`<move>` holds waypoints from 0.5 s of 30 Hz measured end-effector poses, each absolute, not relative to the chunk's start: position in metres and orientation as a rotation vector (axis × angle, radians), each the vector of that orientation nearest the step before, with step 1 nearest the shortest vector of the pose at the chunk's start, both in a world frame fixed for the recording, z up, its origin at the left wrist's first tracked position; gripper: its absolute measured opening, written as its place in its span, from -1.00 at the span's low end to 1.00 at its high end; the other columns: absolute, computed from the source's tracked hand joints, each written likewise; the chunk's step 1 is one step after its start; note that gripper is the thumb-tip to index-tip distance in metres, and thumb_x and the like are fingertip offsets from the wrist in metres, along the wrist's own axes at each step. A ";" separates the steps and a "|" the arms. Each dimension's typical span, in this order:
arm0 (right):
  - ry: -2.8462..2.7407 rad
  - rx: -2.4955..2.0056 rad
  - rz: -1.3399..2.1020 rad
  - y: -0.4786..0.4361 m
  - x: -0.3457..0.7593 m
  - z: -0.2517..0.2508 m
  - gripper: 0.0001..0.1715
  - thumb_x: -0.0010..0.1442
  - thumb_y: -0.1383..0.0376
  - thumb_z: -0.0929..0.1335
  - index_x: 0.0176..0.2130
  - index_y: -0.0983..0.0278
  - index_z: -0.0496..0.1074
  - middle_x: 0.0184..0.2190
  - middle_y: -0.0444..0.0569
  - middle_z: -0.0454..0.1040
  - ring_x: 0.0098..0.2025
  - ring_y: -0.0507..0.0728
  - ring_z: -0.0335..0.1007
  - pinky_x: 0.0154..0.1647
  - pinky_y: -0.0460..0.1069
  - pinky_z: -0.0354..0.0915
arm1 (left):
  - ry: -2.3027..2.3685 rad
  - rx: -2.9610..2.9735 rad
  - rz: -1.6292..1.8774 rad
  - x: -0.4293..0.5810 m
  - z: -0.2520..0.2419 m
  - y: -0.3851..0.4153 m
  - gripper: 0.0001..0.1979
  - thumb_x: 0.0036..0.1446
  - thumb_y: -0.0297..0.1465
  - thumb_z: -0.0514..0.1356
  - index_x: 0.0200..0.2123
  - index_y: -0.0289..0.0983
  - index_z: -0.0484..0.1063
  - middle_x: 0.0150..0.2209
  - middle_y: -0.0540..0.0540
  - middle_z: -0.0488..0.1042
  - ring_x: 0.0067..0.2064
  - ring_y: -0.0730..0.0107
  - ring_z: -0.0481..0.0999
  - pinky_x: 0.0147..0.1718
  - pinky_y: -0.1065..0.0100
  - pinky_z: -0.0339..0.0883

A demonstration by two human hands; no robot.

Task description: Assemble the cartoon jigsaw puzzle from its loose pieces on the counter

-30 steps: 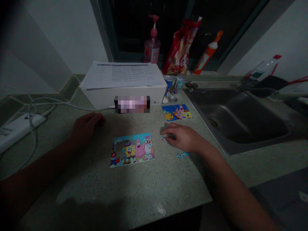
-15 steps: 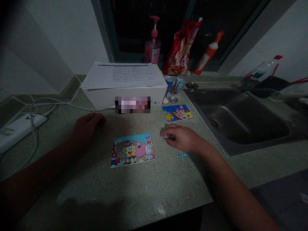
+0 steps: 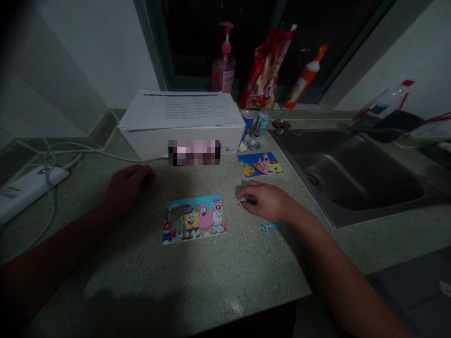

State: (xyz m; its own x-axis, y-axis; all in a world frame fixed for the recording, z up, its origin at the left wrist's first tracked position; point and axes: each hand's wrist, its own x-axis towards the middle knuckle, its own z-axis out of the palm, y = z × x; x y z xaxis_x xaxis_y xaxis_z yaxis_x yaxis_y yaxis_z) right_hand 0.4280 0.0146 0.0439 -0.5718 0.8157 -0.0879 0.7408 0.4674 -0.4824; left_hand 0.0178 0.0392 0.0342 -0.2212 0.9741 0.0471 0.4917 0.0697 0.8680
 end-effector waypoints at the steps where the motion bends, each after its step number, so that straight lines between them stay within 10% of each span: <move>1: -2.557 -1.366 0.725 0.015 0.428 0.045 -0.78 0.30 0.34 0.44 -0.07 0.13 0.63 -0.18 -0.06 0.55 -0.22 0.15 0.52 -0.15 0.05 0.38 | 1.775 1.456 1.077 0.018 0.034 0.039 -0.66 0.22 -0.09 0.19 -0.47 -0.13 0.57 -0.42 -0.08 0.60 -0.28 0.15 0.57 -0.19 0.19 0.45; 15: -2.548 -1.405 0.739 0.016 0.426 0.046 -0.91 0.35 0.22 0.48 -0.13 0.13 0.61 -0.19 -0.06 0.58 -0.23 0.16 0.53 -0.19 0.05 0.38 | 1.794 1.477 1.067 0.018 0.034 0.037 -0.65 0.25 -0.07 0.19 -0.45 -0.13 0.57 -0.41 -0.07 0.59 -0.28 0.16 0.55 -0.20 0.19 0.43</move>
